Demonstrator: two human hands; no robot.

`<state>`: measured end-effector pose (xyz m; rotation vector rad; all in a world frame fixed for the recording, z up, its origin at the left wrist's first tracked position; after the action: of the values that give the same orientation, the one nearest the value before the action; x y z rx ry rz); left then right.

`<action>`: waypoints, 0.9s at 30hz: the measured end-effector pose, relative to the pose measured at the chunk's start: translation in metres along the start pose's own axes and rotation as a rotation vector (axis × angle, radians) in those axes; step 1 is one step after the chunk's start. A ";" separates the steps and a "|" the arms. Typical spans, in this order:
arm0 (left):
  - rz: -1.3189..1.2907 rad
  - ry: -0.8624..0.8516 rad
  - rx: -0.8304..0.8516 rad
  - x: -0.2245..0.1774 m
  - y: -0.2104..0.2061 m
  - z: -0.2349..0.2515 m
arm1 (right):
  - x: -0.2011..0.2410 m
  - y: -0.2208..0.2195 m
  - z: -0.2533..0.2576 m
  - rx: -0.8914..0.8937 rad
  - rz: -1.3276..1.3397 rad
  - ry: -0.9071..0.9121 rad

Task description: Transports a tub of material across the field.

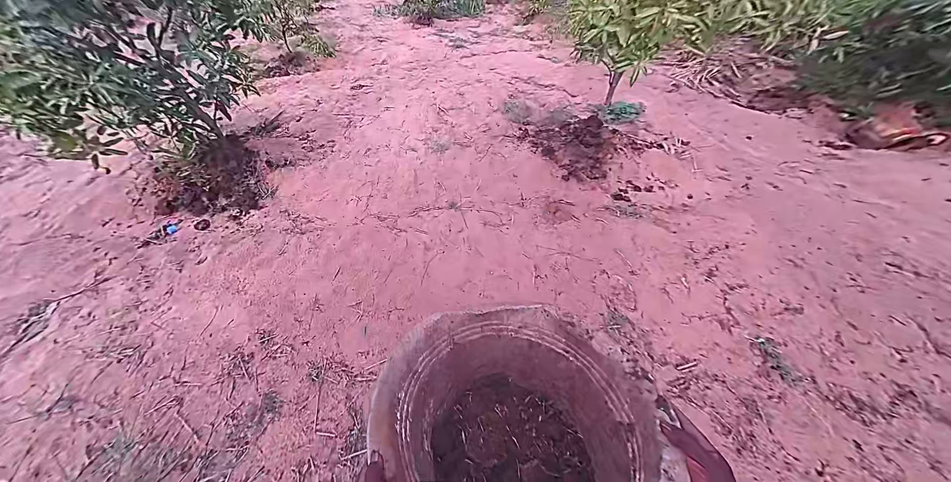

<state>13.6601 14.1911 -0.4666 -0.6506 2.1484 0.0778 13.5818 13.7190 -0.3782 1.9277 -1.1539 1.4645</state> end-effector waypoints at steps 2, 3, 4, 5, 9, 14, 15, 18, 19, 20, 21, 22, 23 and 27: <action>-0.003 0.000 -0.004 -0.037 -0.030 0.033 | 0.012 -0.042 0.022 -0.034 0.019 0.007; 0.004 -0.009 0.010 -0.057 -0.045 0.050 | 0.018 -0.060 0.032 -0.059 0.034 0.008; 0.009 -0.010 0.018 -0.074 -0.061 0.066 | 0.025 -0.078 0.042 -0.070 0.043 0.006; 0.009 -0.001 0.026 -0.091 -0.077 0.082 | 0.031 -0.097 0.055 -0.077 0.048 0.010; 0.024 0.000 -0.030 -0.156 -0.136 0.148 | 0.041 -0.175 0.112 -0.088 0.046 0.012; 0.026 -0.054 -0.031 -0.222 -0.213 0.247 | 0.047 -0.290 0.209 -0.058 0.123 0.011; 0.022 -0.063 -0.049 -0.231 -0.228 0.266 | 0.044 -0.312 0.235 -0.047 0.128 0.000; -0.022 -0.129 -0.087 -0.260 -0.281 0.340 | 0.040 -0.405 0.336 0.082 0.131 -0.011; -0.020 -0.131 -0.110 -0.266 -0.284 0.355 | 0.033 -0.426 0.352 0.104 0.122 -0.040; -0.031 -0.133 -0.124 -0.272 -0.292 0.368 | 0.034 -0.448 0.367 0.132 0.114 -0.058; -0.056 -0.151 -0.112 -0.286 -0.313 0.387 | 0.045 -0.478 0.392 0.164 0.120 -0.046; -0.069 -0.153 -0.125 -0.297 -0.328 0.398 | 0.055 -0.500 0.409 0.182 0.115 -0.043; -0.083 -0.151 -0.149 -0.309 -0.342 0.406 | 0.065 -0.519 0.424 0.200 0.110 -0.038; -0.115 -0.170 -0.147 -0.369 -0.411 0.457 | 0.107 -0.597 0.488 0.229 0.117 -0.003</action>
<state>14.3707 14.1207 -0.3991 -0.8220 1.9505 0.2226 14.3560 13.6343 -0.3636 2.0423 -1.1606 1.7215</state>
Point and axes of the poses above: each hand's wrist, its own z-axis towards the middle knuckle, its own y-axis out of the back of the hand, x = y × z, the point moved 8 cm from there along z, towards the middle knuckle, and after that the axes turned 4 degrees about z, right-handed, at the moved point
